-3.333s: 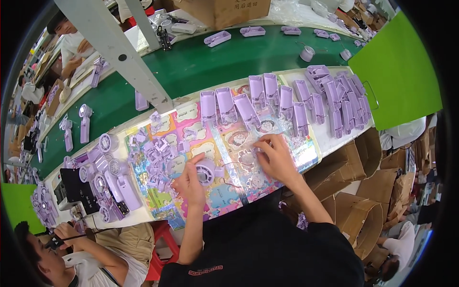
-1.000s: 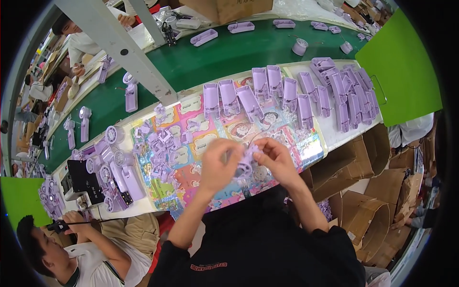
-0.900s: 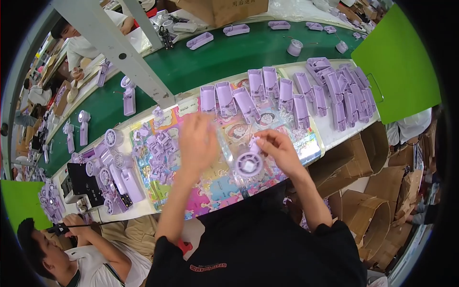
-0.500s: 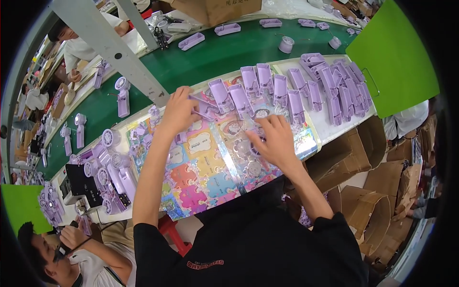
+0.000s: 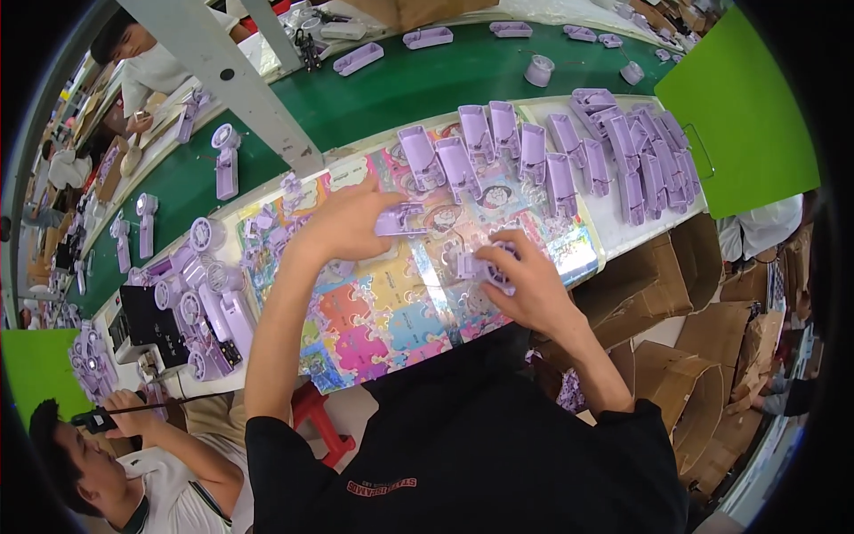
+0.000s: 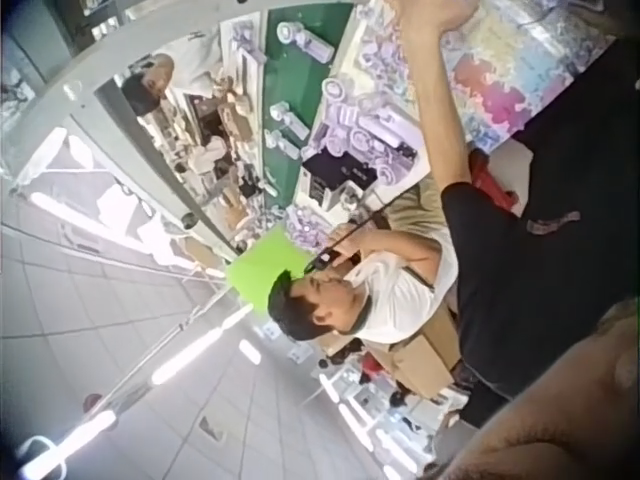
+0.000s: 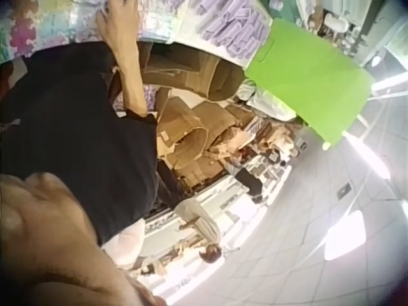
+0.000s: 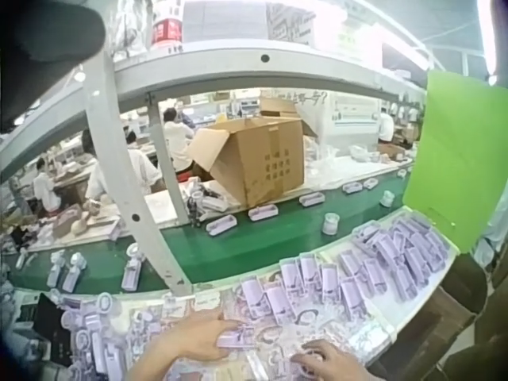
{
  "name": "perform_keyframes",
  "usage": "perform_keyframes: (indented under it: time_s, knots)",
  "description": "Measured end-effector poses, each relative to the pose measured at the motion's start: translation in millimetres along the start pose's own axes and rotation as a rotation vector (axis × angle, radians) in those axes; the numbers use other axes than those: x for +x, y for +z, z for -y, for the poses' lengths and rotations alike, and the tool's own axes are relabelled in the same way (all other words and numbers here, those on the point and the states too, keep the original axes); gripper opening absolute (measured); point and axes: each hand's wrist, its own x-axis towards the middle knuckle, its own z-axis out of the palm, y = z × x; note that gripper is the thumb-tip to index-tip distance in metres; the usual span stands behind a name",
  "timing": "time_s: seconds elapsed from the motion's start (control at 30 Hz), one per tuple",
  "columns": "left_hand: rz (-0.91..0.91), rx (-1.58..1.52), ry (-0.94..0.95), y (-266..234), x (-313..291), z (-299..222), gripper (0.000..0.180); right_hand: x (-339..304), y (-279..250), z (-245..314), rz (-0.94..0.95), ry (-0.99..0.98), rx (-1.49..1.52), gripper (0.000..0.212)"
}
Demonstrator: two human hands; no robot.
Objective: The person assembles handheld mini fans by hand on a production line, combining fan housings, fan blades, motors, and plastic parts.
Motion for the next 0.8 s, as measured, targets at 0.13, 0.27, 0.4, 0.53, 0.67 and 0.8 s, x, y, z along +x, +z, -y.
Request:
perform_keyframes:
  time_s: [0.13,0.27,0.4,0.53,0.67,0.8]
  knots:
    - [0.103,-0.165,0.063,3,-6,-6,0.070,10,-6,11,-0.116,-0.049,0.047,0.046]
    - [0.025,-0.309,0.291,17,-7,1,0.070,19,-7,17,-0.147,-0.133,0.039,0.046]
    - [0.097,-0.355,0.178,15,-12,-20,0.074,19,-5,20,-0.102,-0.144,0.014,0.048]
    - [0.036,-0.294,0.270,28,-12,-14,0.078,21,-5,22,-0.154,-0.191,-0.113,0.047]
    - [0.052,-0.276,0.223,34,-9,-21,0.079,23,-4,26,-0.130,-0.194,-0.225,0.044]
    - [-0.027,-0.321,0.152,38,-7,-33,0.068,26,-2,24,-0.153,-0.199,-0.233,0.044]
